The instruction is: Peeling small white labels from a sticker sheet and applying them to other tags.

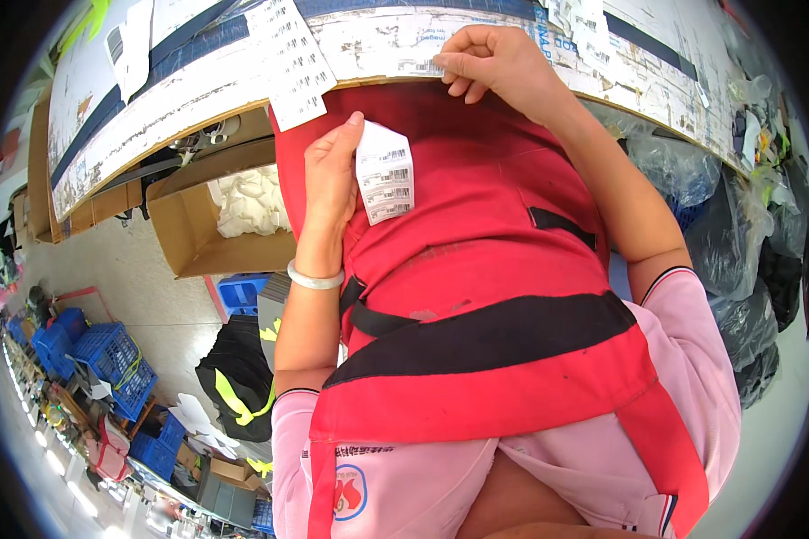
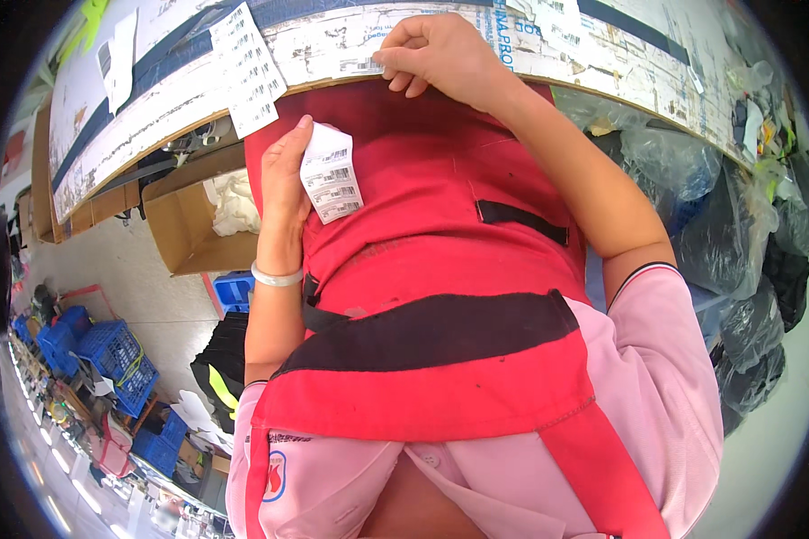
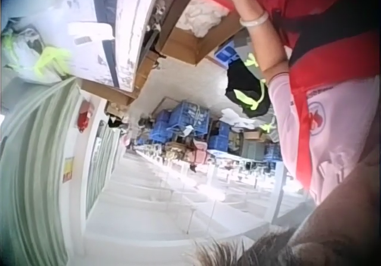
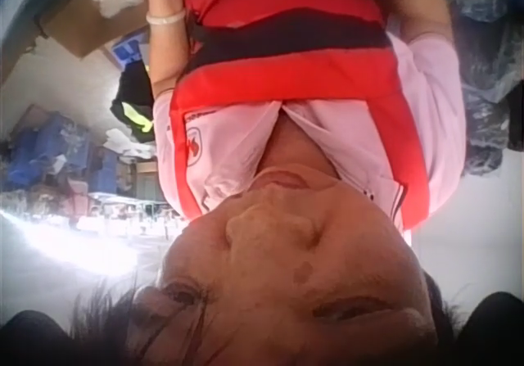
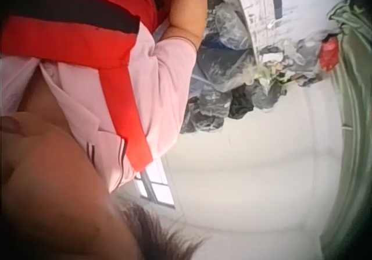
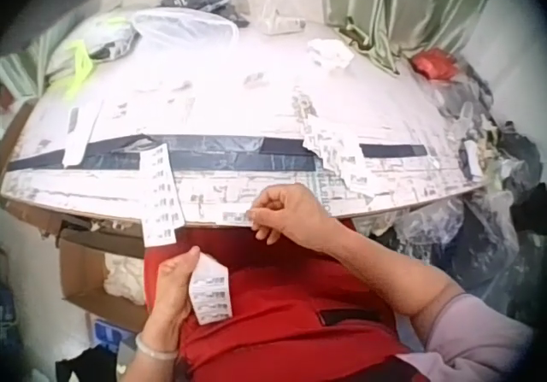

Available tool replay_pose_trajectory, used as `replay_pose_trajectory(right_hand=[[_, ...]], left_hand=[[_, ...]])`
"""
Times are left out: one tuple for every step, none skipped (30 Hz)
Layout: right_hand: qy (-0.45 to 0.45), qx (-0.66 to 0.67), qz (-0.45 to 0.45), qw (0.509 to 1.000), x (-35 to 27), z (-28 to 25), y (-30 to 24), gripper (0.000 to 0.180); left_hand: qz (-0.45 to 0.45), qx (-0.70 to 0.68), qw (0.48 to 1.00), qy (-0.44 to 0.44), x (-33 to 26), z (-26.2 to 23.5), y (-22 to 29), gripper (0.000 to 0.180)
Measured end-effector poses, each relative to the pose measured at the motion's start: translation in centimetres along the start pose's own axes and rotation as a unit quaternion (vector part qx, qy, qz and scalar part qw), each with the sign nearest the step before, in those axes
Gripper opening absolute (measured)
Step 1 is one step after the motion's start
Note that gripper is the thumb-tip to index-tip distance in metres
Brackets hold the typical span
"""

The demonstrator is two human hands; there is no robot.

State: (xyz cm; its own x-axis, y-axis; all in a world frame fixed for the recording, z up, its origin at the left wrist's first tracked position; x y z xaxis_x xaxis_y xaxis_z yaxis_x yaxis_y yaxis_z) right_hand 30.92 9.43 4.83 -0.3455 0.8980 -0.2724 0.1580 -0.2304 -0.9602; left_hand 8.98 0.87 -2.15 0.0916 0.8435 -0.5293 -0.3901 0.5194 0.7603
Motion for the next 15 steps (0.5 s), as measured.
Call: replay_pose_trajectory(right_hand=[[0.003, -0.013, 0.025, 1.000, 0.4, -0.3, 0.0, 0.019], [0.006, -0.025, 0.050, 0.998, 0.8, -0.4, -0.1, 0.019], [0.006, -0.026, 0.051, 0.998, 1.0, -0.6, -0.1, 0.019], [0.001, -0.021, 0.054, 0.998, 1.2, -0.7, -0.2, 0.020], [-0.004, -0.017, 0.057, 0.998, 1.4, -0.8, -0.2, 0.020], [-0.003, -0.017, 0.058, 0.998, 1.4, -0.8, -0.4, 0.020], [-0.009, -0.023, 0.065, 0.998, 1.5, -0.6, -0.5, 0.021], [-0.015, -0.029, 0.071, 0.997, 1.6, -0.5, -0.7, 0.021], [-0.014, -0.028, 0.071, 0.997, 1.7, -0.4, -0.9, 0.021], [-0.006, 0.000, 0.082, 0.997, 1.8, -0.4, -1.0, 0.019], [0.002, 0.028, 0.093, 0.995, 1.9, -0.4, -1.1, 0.017], [0.002, 0.028, 0.094, 0.995, 2.0, -0.5, -1.0, 0.017], [0.001, 0.030, 0.101, 0.994, 2.1, -0.6, -0.7, 0.016], [0.001, 0.032, 0.109, 0.993, 2.2, -0.7, -0.6, 0.016], [0.001, 0.032, 0.110, 0.993, 2.2, -0.6, -0.6, 0.016]], left_hand=[[0.005, 0.009, 1.000, -0.002, 0.0, 0.1, 0.0, 0.024], [0.010, 0.019, 1.000, -0.004, 0.0, 0.1, 0.0, 0.025], [0.009, 0.018, 1.000, -0.004, 0.1, 0.0, -0.1, 0.025], [0.012, 0.015, 1.000, -0.001, 0.1, -0.1, -0.2, 0.025], [0.016, 0.013, 1.000, 0.002, 0.2, -0.2, -0.3, 0.025], [0.014, 0.012, 1.000, 0.002, 0.1, -0.2, -0.3, 0.025], [0.014, 0.014, 1.000, 0.004, 0.1, -0.1, -0.3, 0.025], [0.014, 0.015, 1.000, 0.007, 0.0, 0.0, -0.2, 0.026], [0.014, 0.015, 1.000, 0.006, 0.0, 0.0, -0.2, 0.026], [0.013, 0.015, 1.000, 0.004, -0.1, 0.0, -0.1, 0.026], [0.012, 0.015, 1.000, 0.002, -0.1, 0.0, -0.1, 0.026], [0.011, 0.016, 1.000, 0.002, -0.1, 0.0, -0.1, 0.026], [0.012, 0.022, 1.000, 0.000, -0.1, 0.0, -0.1, 0.026], [0.012, 0.027, 1.000, -0.003, -0.1, 0.0, -0.1, 0.026], [0.011, 0.027, 1.000, -0.002, -0.1, -0.1, -0.2, 0.026]])
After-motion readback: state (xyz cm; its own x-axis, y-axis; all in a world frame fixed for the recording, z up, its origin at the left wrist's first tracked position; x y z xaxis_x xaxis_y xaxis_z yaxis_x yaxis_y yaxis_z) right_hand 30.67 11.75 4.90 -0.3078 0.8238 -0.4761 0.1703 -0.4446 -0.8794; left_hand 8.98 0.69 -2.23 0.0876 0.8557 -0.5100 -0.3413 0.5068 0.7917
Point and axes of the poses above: each hand's wrist, its own x-axis towards the middle knuckle, its own z-axis out of the palm, y = z × x, the point moved 1 cm from there along x, towards the middle knuckle, and after that the axes turned 9 degrees about x, right-handed, at the moved point
